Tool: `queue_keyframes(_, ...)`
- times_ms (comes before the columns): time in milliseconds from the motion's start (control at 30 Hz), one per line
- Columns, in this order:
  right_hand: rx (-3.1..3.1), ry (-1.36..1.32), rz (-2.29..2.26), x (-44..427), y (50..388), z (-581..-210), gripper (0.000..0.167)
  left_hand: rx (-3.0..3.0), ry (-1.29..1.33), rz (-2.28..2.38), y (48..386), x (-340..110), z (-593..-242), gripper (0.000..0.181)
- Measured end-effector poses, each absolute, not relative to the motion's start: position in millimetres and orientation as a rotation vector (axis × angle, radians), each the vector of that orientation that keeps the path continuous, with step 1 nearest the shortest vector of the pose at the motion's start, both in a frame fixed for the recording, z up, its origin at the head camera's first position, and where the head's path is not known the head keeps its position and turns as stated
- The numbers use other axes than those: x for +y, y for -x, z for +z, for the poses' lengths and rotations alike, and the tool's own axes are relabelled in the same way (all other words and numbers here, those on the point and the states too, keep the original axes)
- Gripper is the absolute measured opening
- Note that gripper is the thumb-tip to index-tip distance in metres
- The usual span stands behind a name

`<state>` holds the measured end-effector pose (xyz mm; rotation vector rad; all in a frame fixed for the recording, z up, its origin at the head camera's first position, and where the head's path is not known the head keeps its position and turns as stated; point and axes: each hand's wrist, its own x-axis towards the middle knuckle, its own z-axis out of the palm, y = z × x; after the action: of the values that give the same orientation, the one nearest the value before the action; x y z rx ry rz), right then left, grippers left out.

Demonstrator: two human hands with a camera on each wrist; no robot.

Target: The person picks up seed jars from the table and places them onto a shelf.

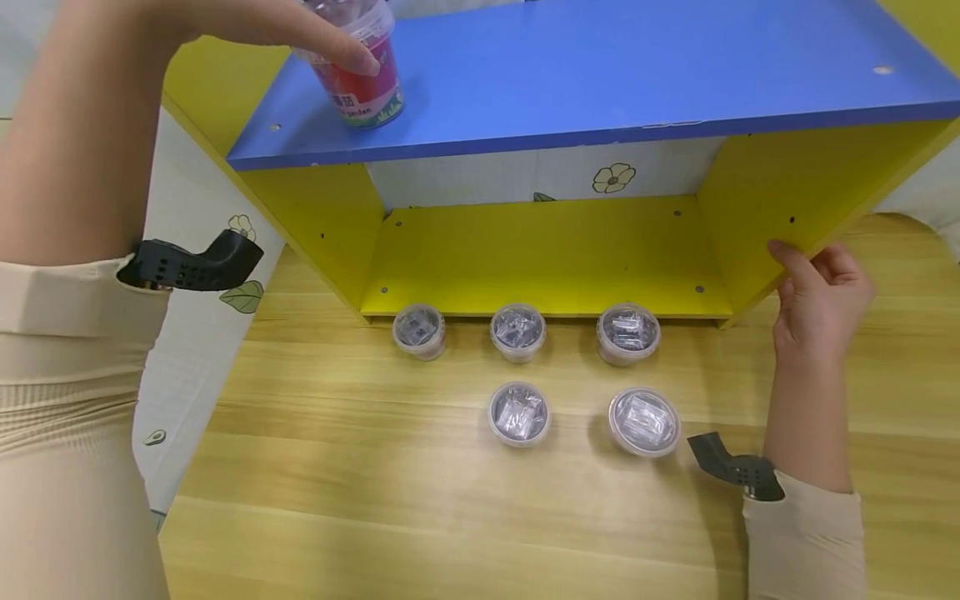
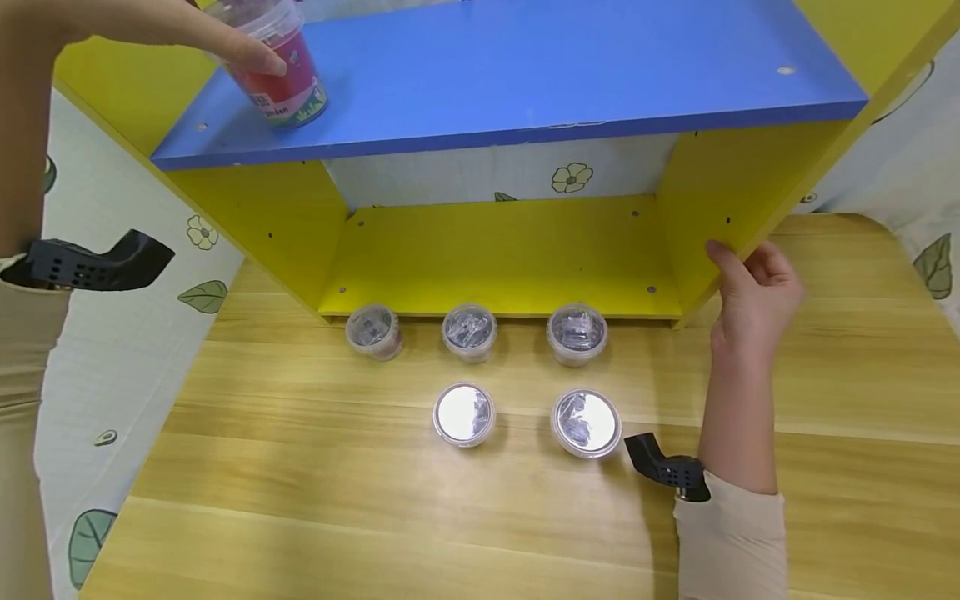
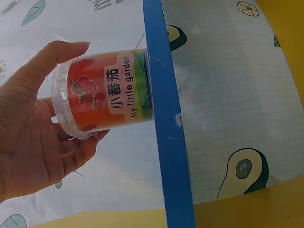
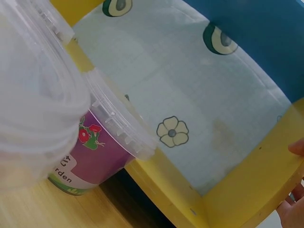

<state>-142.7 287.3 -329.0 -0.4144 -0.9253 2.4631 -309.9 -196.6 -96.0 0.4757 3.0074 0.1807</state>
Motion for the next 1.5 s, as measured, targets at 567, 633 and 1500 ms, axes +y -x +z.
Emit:
queue_keyframes(567,-0.923,0.402,2.475,285.3,143.1,-330.8,0.031,3.013,-0.437,0.164,314.3,-203.8,-96.8,0.087)
queue_keyframes(633,-0.915,0.398,2.487,285.5,143.7,-330.6,0.033,3.026,-0.421,0.161,313.4,-203.6,-96.3,0.088)
queue_keyframes(1500,-0.914,0.408,2.521,284.1,145.5,-330.1,0.037,3.006,-0.581,0.027,325.5,-206.5,-87.8,0.080)
